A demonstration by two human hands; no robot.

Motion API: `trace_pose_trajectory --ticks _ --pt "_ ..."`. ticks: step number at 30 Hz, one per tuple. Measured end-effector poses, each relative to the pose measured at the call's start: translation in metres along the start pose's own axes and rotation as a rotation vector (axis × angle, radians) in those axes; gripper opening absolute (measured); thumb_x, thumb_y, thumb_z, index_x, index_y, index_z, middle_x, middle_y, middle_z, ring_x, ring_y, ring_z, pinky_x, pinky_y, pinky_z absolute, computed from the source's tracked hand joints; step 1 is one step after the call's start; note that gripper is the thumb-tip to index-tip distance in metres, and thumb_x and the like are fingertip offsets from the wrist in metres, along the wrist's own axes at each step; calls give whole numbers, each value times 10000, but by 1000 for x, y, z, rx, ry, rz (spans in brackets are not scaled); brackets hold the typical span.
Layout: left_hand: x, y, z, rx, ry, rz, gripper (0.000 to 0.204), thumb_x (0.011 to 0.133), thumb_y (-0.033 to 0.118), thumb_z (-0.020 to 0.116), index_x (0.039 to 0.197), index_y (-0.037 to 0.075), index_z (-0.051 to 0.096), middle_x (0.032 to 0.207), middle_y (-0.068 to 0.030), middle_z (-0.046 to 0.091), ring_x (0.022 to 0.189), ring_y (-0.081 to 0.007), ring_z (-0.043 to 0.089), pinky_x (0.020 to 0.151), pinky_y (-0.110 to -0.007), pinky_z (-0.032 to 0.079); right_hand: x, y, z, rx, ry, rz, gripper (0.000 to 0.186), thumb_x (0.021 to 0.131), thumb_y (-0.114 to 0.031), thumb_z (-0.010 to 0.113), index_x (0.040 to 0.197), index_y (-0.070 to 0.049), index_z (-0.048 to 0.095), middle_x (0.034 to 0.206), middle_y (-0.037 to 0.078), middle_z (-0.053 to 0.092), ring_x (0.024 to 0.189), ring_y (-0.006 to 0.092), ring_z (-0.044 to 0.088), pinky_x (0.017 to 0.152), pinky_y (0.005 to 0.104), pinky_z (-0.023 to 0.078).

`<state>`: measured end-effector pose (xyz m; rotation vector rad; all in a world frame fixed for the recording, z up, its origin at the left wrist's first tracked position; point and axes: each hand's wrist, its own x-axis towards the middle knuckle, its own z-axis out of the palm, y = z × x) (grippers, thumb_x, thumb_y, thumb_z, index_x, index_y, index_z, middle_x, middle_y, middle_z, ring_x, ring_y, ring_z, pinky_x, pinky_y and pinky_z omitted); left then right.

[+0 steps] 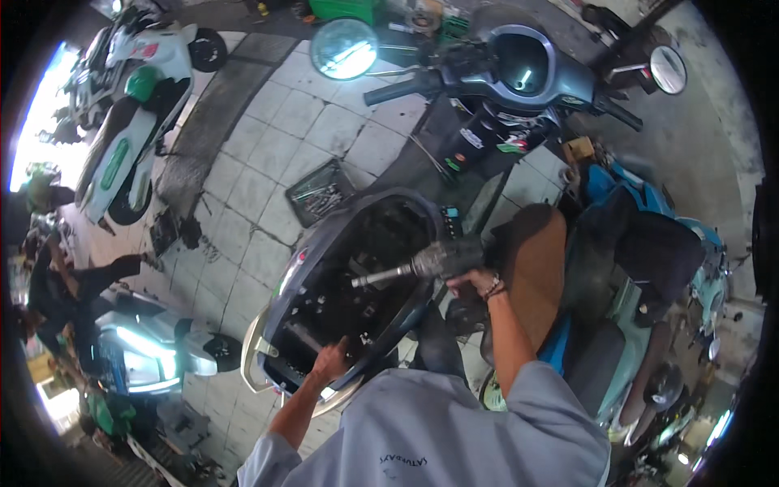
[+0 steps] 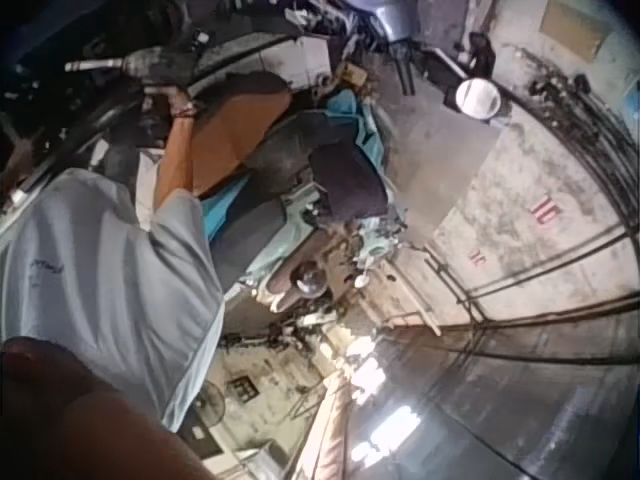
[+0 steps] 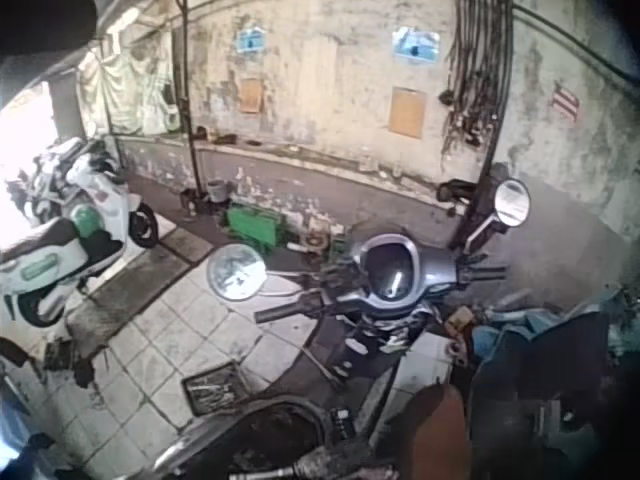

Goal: The person unscrews and removes a electronic controller unit from the under-seat compartment of a scooter using a power wrench, then takes the unit to the floor to disassemble its metal casing by removing several small screws.

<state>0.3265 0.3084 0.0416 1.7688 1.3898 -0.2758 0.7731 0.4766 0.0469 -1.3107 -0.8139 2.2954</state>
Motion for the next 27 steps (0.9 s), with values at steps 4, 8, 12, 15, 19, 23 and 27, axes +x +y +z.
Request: trace_pose_trajectory --ticks 4,8,12,15,19,23,27 --pt "-1 37 -28 -355 322 -22 330 888 124 660 1184 7 574 947 -207 727 815 -394 718 739 -456 568 11 -1 -46 228 169 -38 185 833 -178 766 793 -19 680 726 93 657 653 197 642 651 354 510" --pt "-7 14 -9 -1077 716 -298 352 858 -34 538 1207 -76 550 1119 -139 692 946 -188 651 833 -352 529 54 -6 -99 427 263 -47 107 834 -131 771 866 -56 701 740 46 678 626 172 648 631 317 517" --pt "-22 13 -8 -1343 876 -515 189 984 238 491 888 80 530 762 8 553 639 -83 503 554 -249 378 112 -10 -155 418 435 -74 151 824 -186 789 887 -76 706 752 25 685 615 159 632 647 322 513" --pt "-25 23 11 -1401 1026 -801 304 1027 353 499 836 116 503 711 45 498 580 -67 430 518 -249 311 174 8 -213 -76 535 -115 494 818 -415 800 1101 -16 730 1175 118 715 1031 276 676 899 380 516" --pt "-55 8 71 -1092 964 -803 198 1012 262 490 909 115 575 759 36 477 660 -90 462 569 -252 374 240 26 -256 -724 741 -196 804 758 -585 802 1326 -45 623 1370 181 615 1279 348 553 1053 427 451" --pt "-79 27 81 -1366 968 -1027 179 944 242 606 949 64 603 807 -19 571 790 -195 583 660 -349 459 277 22 -251 -863 506 -148 840 741 -485 836 1407 -62 548 1440 174 553 1330 367 508 1079 440 441" --pt "-92 52 87 -931 782 -1078 232 988 223 490 885 53 611 821 -10 502 727 -133 488 623 -322 403 286 0 -207 -1237 660 -265 486 909 -257 641 1367 -122 553 1378 209 558 1149 443 587 961 508 505"
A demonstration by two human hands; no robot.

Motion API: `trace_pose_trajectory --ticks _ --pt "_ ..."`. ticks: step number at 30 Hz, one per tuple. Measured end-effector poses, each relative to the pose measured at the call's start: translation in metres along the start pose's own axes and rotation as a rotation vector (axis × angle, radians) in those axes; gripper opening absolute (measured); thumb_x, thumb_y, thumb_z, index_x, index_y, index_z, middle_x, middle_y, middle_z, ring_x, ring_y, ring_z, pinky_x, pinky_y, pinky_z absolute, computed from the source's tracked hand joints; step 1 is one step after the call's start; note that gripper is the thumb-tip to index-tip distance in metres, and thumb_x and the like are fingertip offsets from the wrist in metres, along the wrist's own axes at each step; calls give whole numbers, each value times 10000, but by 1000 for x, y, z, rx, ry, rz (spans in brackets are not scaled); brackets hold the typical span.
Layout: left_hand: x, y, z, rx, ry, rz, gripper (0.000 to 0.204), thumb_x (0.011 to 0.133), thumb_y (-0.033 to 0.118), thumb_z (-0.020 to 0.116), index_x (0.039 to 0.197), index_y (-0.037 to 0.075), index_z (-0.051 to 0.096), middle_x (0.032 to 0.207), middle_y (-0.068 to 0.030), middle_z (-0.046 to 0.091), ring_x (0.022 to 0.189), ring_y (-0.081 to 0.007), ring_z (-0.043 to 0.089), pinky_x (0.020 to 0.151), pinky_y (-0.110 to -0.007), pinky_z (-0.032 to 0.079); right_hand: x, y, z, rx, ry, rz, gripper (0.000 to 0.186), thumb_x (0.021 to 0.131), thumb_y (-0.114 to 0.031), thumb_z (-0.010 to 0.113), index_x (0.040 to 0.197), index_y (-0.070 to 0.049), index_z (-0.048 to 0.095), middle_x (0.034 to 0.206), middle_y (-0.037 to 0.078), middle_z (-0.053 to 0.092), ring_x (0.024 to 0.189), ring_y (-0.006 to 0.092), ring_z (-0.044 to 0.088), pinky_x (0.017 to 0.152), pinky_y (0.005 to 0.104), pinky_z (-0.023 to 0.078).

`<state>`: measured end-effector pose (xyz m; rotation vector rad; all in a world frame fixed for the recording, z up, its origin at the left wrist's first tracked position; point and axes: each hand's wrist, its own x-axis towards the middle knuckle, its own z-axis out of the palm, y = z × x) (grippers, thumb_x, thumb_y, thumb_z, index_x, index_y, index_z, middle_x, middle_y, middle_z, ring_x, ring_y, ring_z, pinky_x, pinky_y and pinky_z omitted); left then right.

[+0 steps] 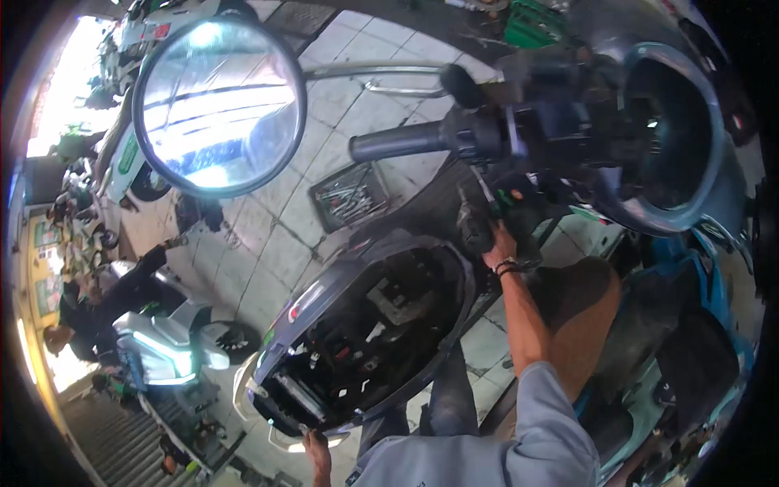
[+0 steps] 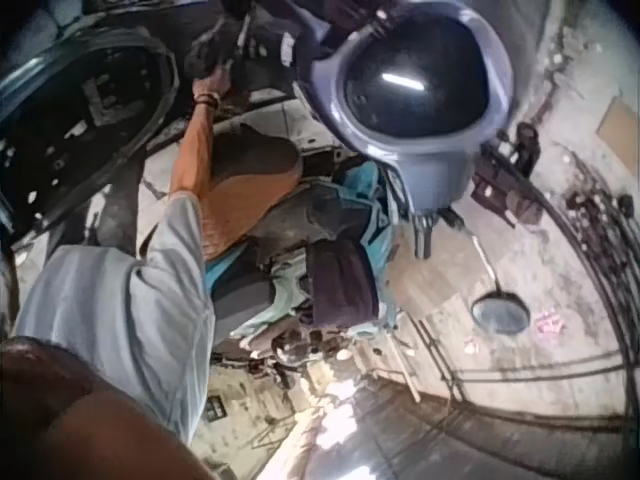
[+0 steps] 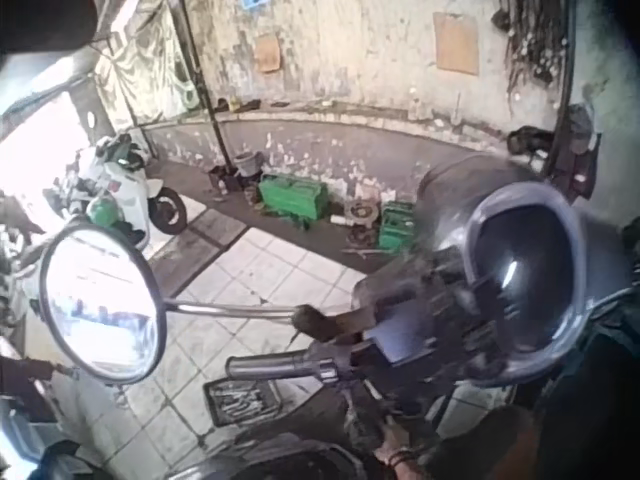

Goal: The person unscrews and removes a electronic controller unit from the under-seat compartment of a scooter using a power wrench, then takes the unit to the floor to disassemble its metal casing by removing several small screws.

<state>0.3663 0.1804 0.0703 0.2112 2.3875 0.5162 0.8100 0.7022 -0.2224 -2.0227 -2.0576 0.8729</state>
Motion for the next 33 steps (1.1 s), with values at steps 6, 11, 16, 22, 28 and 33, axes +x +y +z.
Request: trace_pose_trajectory --ticks 6,11,16,22,28,33 --pt "2 20 -1 623 24 416 255 991 176 487 1062 10 667 908 -86 588 824 -211 554 716 -348 474 23 39 48 232 -13 234 469 1076 -253 405 1435 44 460 1385 260 558 1253 406 562 1041 478 475" --pt "5 69 18 -205 46 -40 276 976 187 455 894 3 643 718 29 515 637 -87 444 567 -262 354 45 50 92 -390 -139 53 545 910 17 615 1435 19 469 1497 233 430 1262 378 560 1041 435 519" --pt "14 67 7 38 191 125 392 996 275 475 1072 -47 685 842 -98 663 749 -189 586 697 -318 464 43 21 78 -368 -192 59 728 803 -26 759 1459 -40 445 1434 202 463 1264 379 553 1031 443 517" --pt "57 162 36 671 0 -79 878 796 713 674 1144 -93 675 1101 -309 692 1108 -400 669 899 -464 514 12 30 60 -127 -217 120 764 806 -60 768 1480 -31 411 1463 234 473 1329 410 482 1113 469 432" --pt "92 136 41 667 -8 -173 969 651 752 754 1044 -132 705 1086 -297 710 1073 -384 695 909 -451 544 -83 -14 35 244 3 263 546 864 -138 717 1364 -4 544 1320 249 606 1255 398 562 1051 476 447" --pt "75 147 39 630 101 -135 863 656 645 799 1012 -137 714 1067 -298 714 1036 -381 710 898 -451 553 -194 -44 4 472 -19 247 479 880 -191 729 1301 -5 596 1248 227 656 1145 398 633 988 462 485"
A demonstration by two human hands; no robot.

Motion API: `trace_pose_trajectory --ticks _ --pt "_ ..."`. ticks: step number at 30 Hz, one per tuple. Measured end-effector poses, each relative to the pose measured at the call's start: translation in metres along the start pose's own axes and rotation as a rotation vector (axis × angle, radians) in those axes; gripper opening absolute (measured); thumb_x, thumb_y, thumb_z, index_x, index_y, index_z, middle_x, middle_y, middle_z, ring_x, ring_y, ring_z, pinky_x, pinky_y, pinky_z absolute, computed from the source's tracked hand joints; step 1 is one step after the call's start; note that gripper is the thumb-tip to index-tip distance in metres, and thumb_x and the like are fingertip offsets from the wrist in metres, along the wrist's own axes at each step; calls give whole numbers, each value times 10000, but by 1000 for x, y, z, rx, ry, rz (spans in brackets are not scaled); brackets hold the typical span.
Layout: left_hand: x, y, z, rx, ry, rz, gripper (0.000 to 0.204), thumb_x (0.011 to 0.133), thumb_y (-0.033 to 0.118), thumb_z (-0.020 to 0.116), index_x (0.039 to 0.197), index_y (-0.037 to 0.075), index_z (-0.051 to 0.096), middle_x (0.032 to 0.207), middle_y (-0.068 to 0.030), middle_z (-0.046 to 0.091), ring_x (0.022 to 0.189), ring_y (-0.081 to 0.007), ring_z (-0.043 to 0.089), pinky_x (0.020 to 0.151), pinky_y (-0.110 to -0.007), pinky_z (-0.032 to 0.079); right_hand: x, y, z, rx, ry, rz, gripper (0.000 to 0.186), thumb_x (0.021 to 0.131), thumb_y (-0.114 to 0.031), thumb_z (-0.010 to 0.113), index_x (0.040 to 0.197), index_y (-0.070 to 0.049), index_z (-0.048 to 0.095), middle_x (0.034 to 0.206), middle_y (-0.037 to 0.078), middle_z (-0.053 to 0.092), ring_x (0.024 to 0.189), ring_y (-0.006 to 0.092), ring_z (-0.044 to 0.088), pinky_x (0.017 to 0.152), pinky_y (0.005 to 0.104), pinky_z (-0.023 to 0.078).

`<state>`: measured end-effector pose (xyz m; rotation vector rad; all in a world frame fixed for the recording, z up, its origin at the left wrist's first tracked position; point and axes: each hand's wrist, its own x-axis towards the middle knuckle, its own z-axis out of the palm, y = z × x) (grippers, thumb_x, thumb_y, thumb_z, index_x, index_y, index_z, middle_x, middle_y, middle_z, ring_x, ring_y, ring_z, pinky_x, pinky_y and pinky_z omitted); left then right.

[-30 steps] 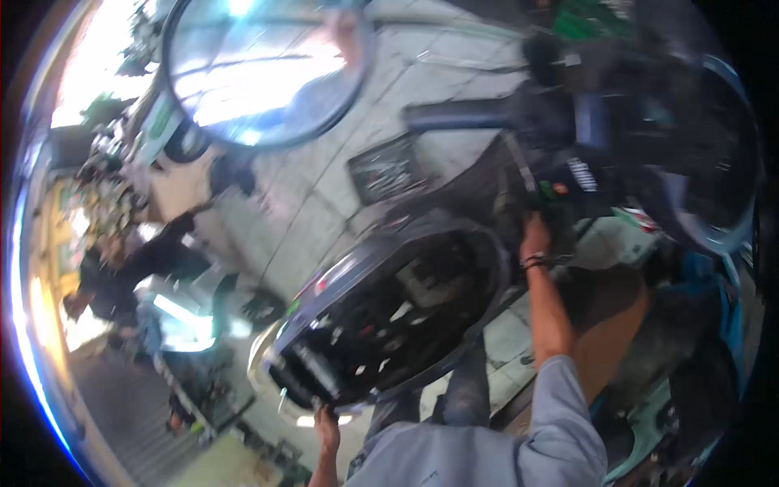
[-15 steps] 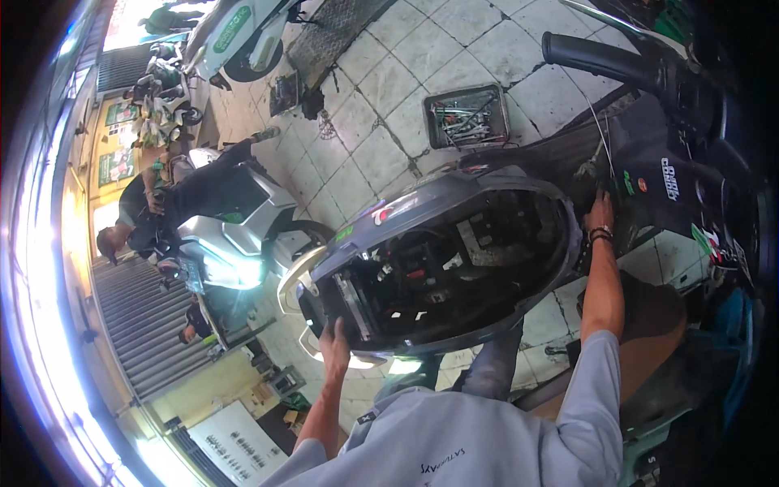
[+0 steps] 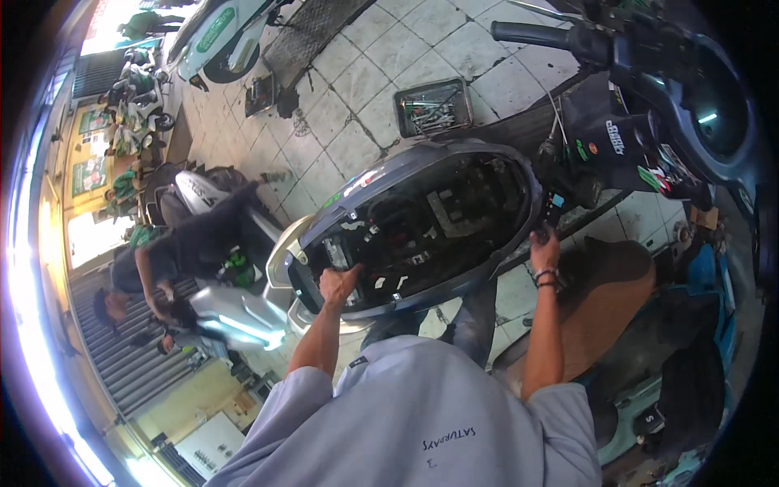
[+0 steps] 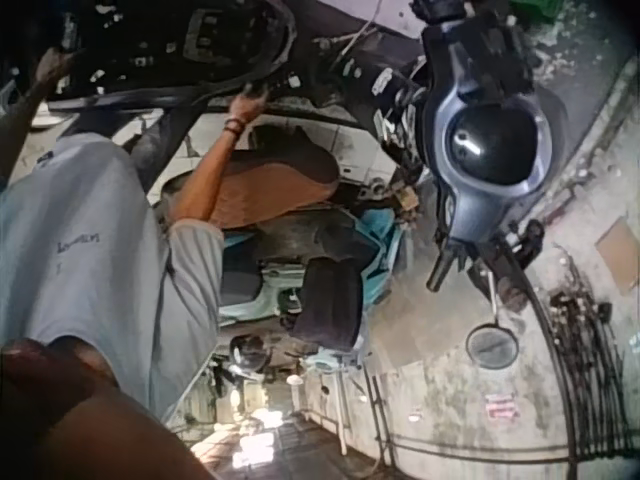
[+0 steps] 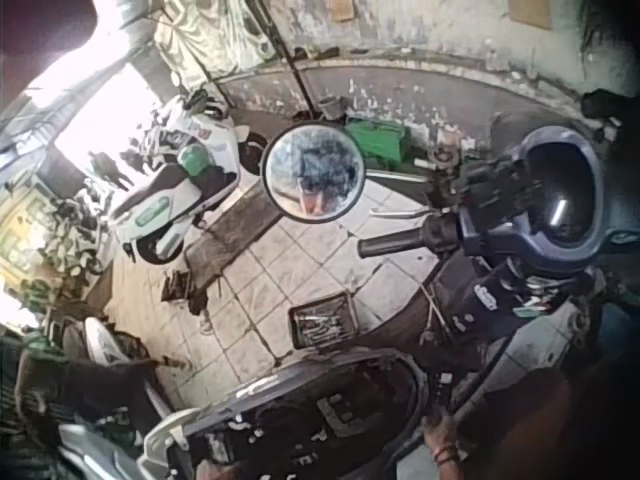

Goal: The person unscrews and removes a electronic controller unit from the under-seat compartment of a scooter using a power wrench, then takes the unit to the floor to disassemble its metal casing by removing several small screws.

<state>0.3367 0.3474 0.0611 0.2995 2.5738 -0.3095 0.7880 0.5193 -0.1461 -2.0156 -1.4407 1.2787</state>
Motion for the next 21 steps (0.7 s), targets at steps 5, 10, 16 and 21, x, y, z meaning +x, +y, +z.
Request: trace_pose_trajectory --ticks 5,10,16,21 --pt "-18 -17 -35 76 15 239 705 655 518 830 943 -116 721 947 -291 726 954 -399 720 857 -463 555 -79 9 2 85 -8 36 435 909 -208 716 1278 -9 600 1200 209 666 1079 375 660 938 450 507" --pt "-56 -7 -96 -176 -92 506 529 705 366 820 968 -84 731 821 -193 742 789 -263 733 782 -382 566 -111 -58 4 142 66 -72 390 929 -227 716 1242 -18 614 1133 194 677 1006 326 686 853 438 534" --pt "-110 -34 -154 -877 -373 518 498 856 352 661 1158 -44 656 997 -73 689 901 -172 624 819 -345 506 -176 -273 -5 561 -839 -304 695 884 -439 763 1390 -17 539 1167 121 694 1073 225 669 950 370 510" --pt "-134 -48 -215 -934 174 568 554 999 505 485 971 -7 697 728 2 580 638 -112 499 601 -306 421 -171 -279 43 1468 -1484 271 736 864 -408 774 1453 -70 488 1147 45 658 997 164 650 887 337 531"
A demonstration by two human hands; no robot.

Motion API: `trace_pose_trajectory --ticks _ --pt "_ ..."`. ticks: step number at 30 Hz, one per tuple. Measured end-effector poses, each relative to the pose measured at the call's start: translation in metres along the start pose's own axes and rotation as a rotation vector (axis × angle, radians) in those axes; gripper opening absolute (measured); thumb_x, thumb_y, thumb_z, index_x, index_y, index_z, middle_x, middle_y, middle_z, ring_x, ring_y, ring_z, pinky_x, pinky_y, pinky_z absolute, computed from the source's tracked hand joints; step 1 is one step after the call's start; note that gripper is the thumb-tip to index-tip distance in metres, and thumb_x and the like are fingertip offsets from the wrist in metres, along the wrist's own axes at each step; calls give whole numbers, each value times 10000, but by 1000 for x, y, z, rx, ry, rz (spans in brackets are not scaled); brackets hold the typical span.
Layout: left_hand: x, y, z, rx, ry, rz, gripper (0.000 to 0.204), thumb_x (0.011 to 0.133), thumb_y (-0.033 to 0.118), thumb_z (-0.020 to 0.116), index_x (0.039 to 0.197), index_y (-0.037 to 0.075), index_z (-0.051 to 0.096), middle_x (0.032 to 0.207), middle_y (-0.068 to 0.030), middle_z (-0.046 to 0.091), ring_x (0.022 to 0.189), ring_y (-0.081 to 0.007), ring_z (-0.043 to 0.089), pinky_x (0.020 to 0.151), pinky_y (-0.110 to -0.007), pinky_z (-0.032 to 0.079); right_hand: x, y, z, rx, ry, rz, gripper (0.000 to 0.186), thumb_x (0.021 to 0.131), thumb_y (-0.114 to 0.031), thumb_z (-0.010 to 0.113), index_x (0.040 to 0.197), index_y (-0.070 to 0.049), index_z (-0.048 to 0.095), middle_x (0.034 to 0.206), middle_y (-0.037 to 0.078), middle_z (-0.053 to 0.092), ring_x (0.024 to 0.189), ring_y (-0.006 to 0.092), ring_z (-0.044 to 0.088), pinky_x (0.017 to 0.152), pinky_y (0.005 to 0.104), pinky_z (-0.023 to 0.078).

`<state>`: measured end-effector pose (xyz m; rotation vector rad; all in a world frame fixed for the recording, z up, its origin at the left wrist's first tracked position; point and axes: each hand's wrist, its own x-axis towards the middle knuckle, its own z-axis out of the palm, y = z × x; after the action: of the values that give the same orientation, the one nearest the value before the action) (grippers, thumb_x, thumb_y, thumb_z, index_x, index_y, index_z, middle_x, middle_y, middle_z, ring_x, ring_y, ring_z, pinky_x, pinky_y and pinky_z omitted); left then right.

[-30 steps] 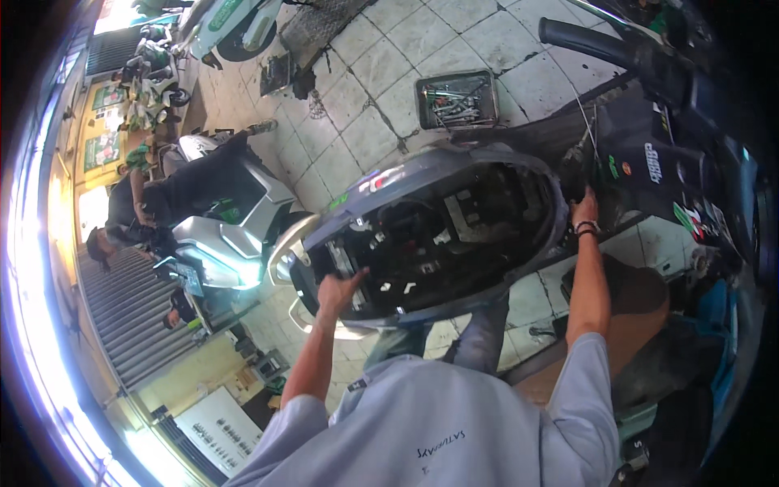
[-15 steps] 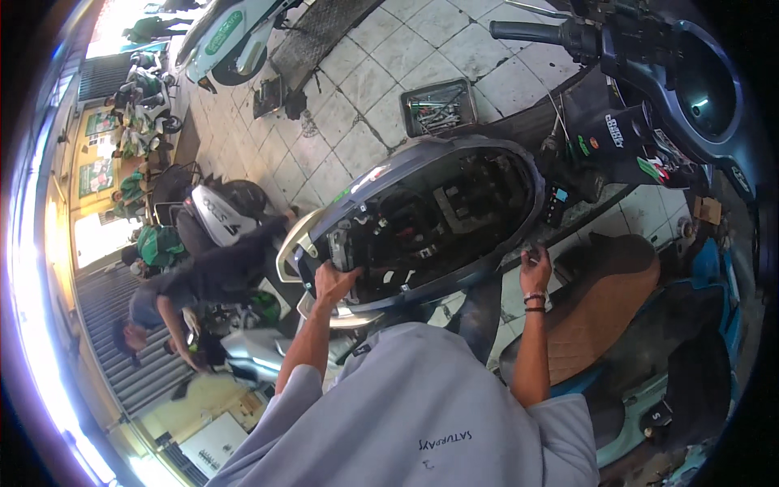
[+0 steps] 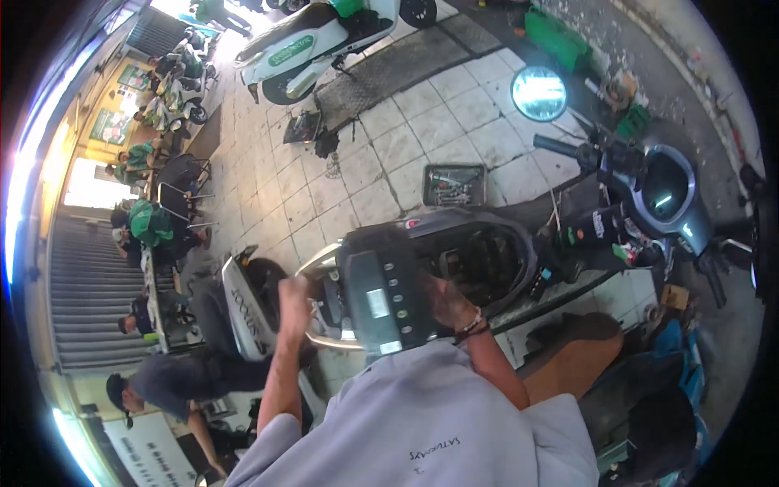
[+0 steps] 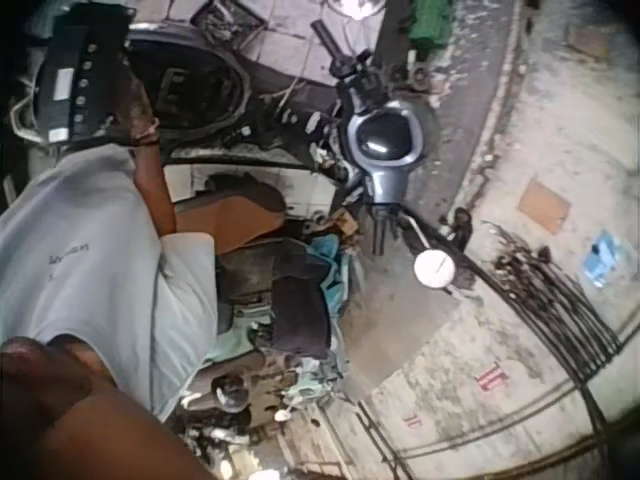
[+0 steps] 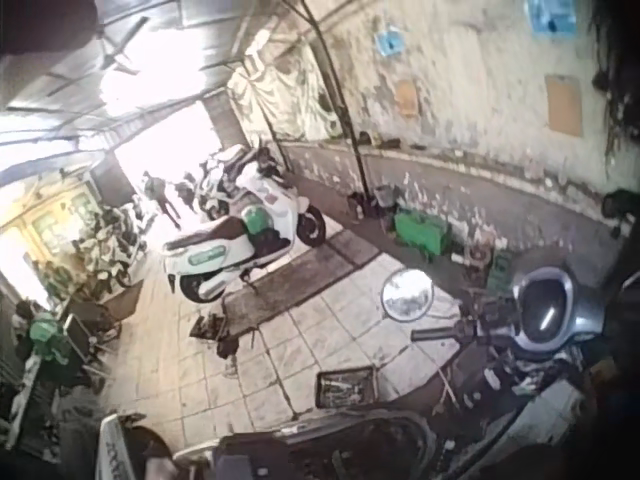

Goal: The person unscrews and removes a electronic controller unit from the under-seat compartment of a scooter using a power wrench, then takes the unit to the floor to disassemble its metal casing by removing several small screws.

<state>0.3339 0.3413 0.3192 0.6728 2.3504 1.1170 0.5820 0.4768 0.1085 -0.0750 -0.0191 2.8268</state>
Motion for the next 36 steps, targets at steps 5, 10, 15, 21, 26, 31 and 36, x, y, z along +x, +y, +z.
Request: trace_pose_trajectory --ticks 5,10,15,21,26,31,36 --pt "-9 -52 -55 -165 83 -125 663 1031 622 379 773 89 679 559 86 347 519 -52 301 490 -276 213 -21 -45 53 -341 305 -32 571 795 -208 771 1322 -72 596 1082 53 687 902 178 695 789 353 593" --pt "-42 -203 -59 -622 -29 -586 275 969 215 489 1150 49 612 698 24 485 564 -102 449 536 -255 384 -74 -22 11 -344 869 -204 376 779 -222 759 1118 -75 689 966 46 723 831 211 723 764 364 611" --pt "-31 -274 -105 -797 -193 -664 303 976 202 536 1210 15 581 772 -4 533 593 -102 464 541 -248 388 -143 58 27 -326 1094 -506 397 794 -234 739 1156 -85 680 982 56 722 902 242 712 832 426 598" --pt "57 -338 -203 -477 -217 -411 328 1046 251 506 1110 -32 659 648 29 485 521 -89 391 495 -249 329 -121 194 76 -252 1177 -729 377 793 -293 727 1098 -76 680 974 98 731 912 279 723 850 453 613" --pt "112 -349 -245 -366 -436 -298 488 1039 449 517 699 103 561 561 27 437 467 -68 368 446 -263 267 -81 314 88 -249 1218 -1036 354 775 -257 752 1081 -92 683 952 57 724 828 246 701 777 419 595" --pt "134 -398 -259 -592 -684 -427 377 1041 316 410 743 123 536 584 28 426 491 -100 365 459 -279 268 -4 387 113 -166 1080 -988 272 808 -222 721 1036 -80 678 916 67 716 823 256 708 793 432 604" --pt "142 -394 -255 -537 -685 -490 312 993 218 451 1086 -13 638 783 -44 586 601 -114 479 529 -254 373 69 390 111 -222 932 -819 369 806 -219 749 1132 -61 683 986 75 727 891 233 722 820 408 605"
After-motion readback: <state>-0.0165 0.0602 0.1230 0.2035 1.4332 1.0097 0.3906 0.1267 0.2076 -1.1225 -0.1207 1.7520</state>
